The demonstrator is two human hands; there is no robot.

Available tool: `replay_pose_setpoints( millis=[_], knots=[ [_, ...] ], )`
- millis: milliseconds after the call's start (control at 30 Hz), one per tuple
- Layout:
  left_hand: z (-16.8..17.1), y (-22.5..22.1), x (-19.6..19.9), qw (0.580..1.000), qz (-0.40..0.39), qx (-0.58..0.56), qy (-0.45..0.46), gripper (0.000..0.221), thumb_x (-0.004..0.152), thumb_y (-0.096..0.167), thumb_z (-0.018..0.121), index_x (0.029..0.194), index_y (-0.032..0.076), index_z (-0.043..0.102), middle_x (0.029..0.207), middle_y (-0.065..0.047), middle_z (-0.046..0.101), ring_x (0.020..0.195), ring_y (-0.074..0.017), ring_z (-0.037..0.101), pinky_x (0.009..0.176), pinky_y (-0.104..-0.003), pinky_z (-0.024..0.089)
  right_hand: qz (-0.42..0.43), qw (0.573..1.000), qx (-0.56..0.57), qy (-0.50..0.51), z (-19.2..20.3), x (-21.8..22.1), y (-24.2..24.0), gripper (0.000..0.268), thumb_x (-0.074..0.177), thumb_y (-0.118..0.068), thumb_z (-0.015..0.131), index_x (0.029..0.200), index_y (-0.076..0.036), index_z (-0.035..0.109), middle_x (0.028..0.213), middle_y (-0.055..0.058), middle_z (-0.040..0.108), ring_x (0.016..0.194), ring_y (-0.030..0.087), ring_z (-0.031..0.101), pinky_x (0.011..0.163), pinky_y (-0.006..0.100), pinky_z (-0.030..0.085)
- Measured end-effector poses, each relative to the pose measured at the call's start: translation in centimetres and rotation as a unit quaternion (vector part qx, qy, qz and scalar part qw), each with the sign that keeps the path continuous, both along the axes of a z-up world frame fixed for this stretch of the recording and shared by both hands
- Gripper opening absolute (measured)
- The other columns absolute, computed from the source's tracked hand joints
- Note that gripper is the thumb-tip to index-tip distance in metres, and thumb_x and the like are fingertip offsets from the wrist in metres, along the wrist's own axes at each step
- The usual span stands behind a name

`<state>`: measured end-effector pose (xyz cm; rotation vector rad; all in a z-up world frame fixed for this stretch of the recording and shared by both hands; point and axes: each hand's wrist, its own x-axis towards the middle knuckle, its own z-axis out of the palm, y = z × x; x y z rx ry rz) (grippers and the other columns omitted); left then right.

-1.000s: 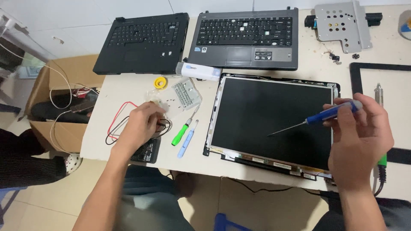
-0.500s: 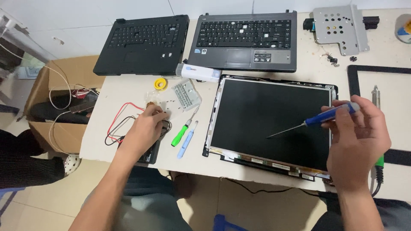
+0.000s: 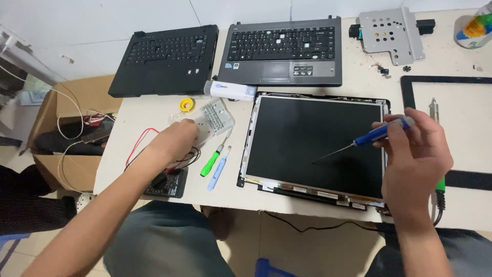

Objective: The person is assembling a laptop screen by connecting ribbon cables and then using a screwdriver to fasten the screen to its housing.

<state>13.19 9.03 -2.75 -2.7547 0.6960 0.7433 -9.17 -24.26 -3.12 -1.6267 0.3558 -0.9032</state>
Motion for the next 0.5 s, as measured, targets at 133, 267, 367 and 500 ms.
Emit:
replay_pose_setpoints(
  millis=[133,267,367,500],
  knots=[
    [-3.8,0.2,1.6,0.993,-0.103,0.039,-0.040,0.025,0.088,-0.009,0.051,0.110,-0.002,0.062,0.101,-0.020,0.064,0.085,-0.0374,0.070,0.066,-0.044,0.059,-0.008,0.998,-0.057,0.011,0.9,-0.2,0.0,0.020,0.112,0.006,0.049,0.132,0.010,0.048,0.113,0.027,0.062,0.101,0.034,0.069,0.078,0.034,0.057],
    [-3.4,-0.2,1.0,0.984,-0.156,0.053,-0.066,0.036,0.091,-0.007,0.050,0.126,0.003,0.054,0.109,-0.019,0.058,0.086,-0.0374,0.070,0.067,-0.046,0.061,-0.013,1.000,-0.015,0.009,1.0,-0.4,-0.2,0.022,0.111,0.000,0.052,0.132,0.006,0.049,0.115,0.023,0.063,0.102,0.031,0.069,0.079,0.032,0.058],
    [-2.6,-0.4,0.5,0.978,-0.185,0.061,-0.080,0.042,0.092,-0.006,0.048,0.132,0.006,0.052,0.120,-0.020,0.052,0.079,-0.0369,0.070,0.063,-0.046,0.062,-0.017,0.999,-0.020,0.018,1.8,-0.7,-0.1,0.021,0.110,0.000,0.052,0.130,0.005,0.051,0.114,0.021,0.064,0.101,0.029,0.070,0.080,0.032,0.059],
    [-3.8,1.5,1.3,0.958,-0.240,0.073,-0.136,0.026,0.094,0.007,0.049,0.118,0.003,0.058,0.116,-0.016,0.049,0.066,-0.0330,0.069,0.054,-0.046,0.058,-0.018,0.999,-0.025,0.026,2.3,-1.1,-0.1,0.021,0.109,-0.002,0.052,0.130,0.003,0.051,0.114,0.019,0.065,0.102,0.028,0.070,0.081,0.032,0.059]
  ],
)
